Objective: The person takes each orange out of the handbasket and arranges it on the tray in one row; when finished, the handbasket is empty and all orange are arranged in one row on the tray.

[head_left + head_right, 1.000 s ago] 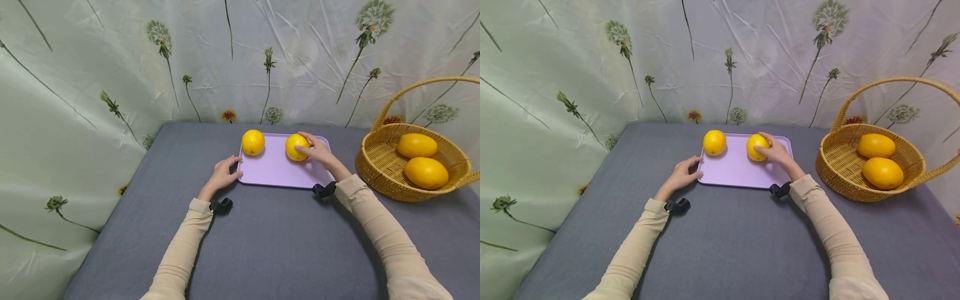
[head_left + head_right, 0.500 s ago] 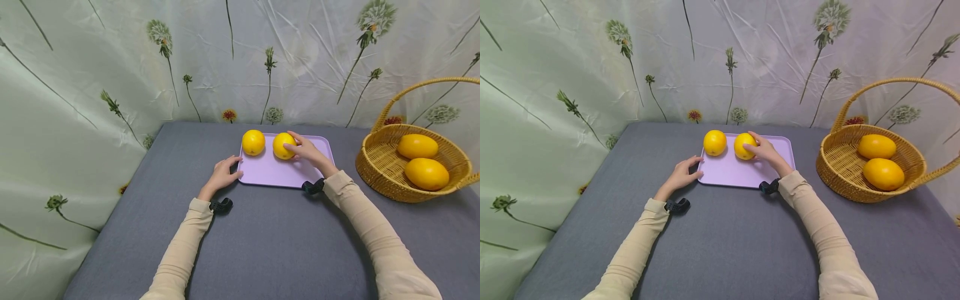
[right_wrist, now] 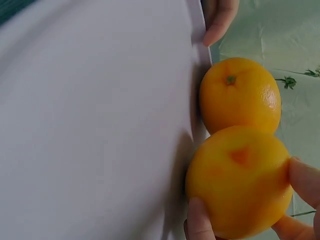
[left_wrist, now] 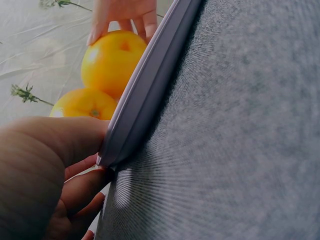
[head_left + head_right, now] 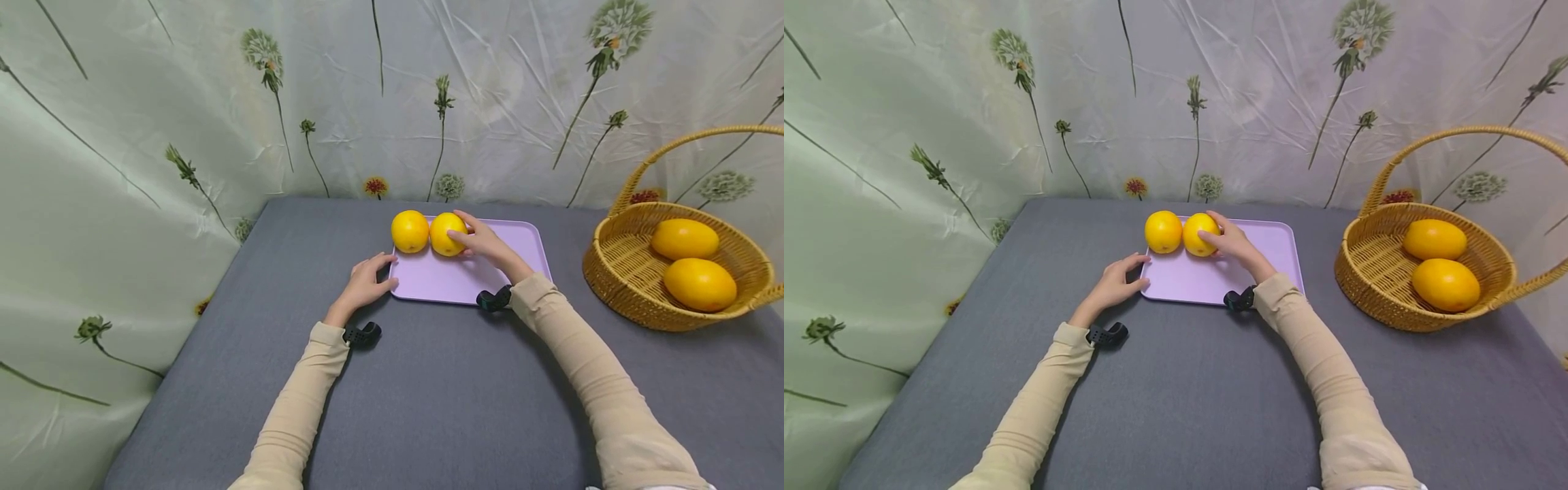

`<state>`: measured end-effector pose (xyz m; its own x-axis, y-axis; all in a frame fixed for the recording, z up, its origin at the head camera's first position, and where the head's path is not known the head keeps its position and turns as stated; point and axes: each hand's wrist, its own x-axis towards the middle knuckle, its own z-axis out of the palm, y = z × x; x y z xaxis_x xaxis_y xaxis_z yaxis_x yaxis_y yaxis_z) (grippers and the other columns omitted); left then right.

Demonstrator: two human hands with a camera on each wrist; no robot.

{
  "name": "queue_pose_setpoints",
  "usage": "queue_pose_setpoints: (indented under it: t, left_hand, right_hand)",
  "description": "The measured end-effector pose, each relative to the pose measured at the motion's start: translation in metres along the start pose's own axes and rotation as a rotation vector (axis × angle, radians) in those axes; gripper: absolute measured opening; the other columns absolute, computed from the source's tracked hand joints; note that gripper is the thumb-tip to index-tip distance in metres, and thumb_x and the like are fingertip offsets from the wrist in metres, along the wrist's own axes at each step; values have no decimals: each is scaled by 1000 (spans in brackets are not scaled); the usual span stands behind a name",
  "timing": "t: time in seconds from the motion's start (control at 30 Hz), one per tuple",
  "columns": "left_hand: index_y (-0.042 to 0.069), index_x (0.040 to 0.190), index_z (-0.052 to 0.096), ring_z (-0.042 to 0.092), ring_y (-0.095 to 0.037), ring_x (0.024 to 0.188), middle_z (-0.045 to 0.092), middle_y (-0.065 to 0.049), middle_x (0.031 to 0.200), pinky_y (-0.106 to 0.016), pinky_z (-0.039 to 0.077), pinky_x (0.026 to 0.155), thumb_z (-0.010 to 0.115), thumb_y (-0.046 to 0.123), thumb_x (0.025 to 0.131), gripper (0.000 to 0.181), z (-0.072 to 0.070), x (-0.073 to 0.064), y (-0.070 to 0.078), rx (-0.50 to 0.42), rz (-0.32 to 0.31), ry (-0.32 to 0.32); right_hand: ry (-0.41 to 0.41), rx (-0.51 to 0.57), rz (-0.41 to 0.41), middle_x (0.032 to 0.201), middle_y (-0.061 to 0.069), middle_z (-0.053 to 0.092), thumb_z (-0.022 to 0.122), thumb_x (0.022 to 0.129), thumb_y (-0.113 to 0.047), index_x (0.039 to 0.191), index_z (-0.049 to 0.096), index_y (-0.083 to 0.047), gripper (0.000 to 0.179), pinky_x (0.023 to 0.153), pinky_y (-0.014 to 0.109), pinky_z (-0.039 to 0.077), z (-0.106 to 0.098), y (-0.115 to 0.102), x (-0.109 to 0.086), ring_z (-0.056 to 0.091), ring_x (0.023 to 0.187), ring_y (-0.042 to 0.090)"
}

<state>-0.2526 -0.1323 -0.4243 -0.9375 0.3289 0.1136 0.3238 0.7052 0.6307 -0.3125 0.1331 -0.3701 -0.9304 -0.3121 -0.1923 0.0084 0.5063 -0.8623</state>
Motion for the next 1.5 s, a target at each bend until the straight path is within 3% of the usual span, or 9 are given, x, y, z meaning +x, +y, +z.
queue_pose_setpoints:
  t: [0.3,0.53,1.03,1.23,1.5]
  left_hand:
    - [7,132,51,35,-32,140,48,-14,143,-54,21,113,62,22,86,49,0,0,0,2,-3,3]
    - [7,132,51,35,-32,140,48,-14,142,-53,20,113,62,21,86,50,0,1,-1,-8,-1,-3]
    - [7,131,52,35,-31,140,49,-13,142,-54,21,113,62,21,86,48,0,1,-1,-11,0,-2]
    - [7,131,52,35,-32,140,48,-14,142,-54,21,113,62,21,86,49,0,0,0,-9,2,-1]
    - [7,131,52,35,-32,140,48,-14,143,-54,21,112,61,21,86,49,1,1,-1,2,3,3]
  right_hand:
    - [-7,20,12,149,28,28,48,96,-30,152,13,-17,67,85,30,50,0,-1,1,43,123,33]
    - [-6,38,36,150,29,25,49,96,-31,152,11,-18,69,77,24,51,-2,-1,0,49,114,31]
    - [37,59,59,148,30,24,52,94,-25,152,11,-15,71,87,32,54,-1,-2,-3,51,115,35]
    - [35,122,17,145,31,26,57,91,-20,148,15,-10,71,99,46,46,1,0,-2,48,119,39]
    - [1,131,-9,143,30,25,65,85,-14,141,18,-8,74,100,48,45,-2,5,-5,43,123,40]
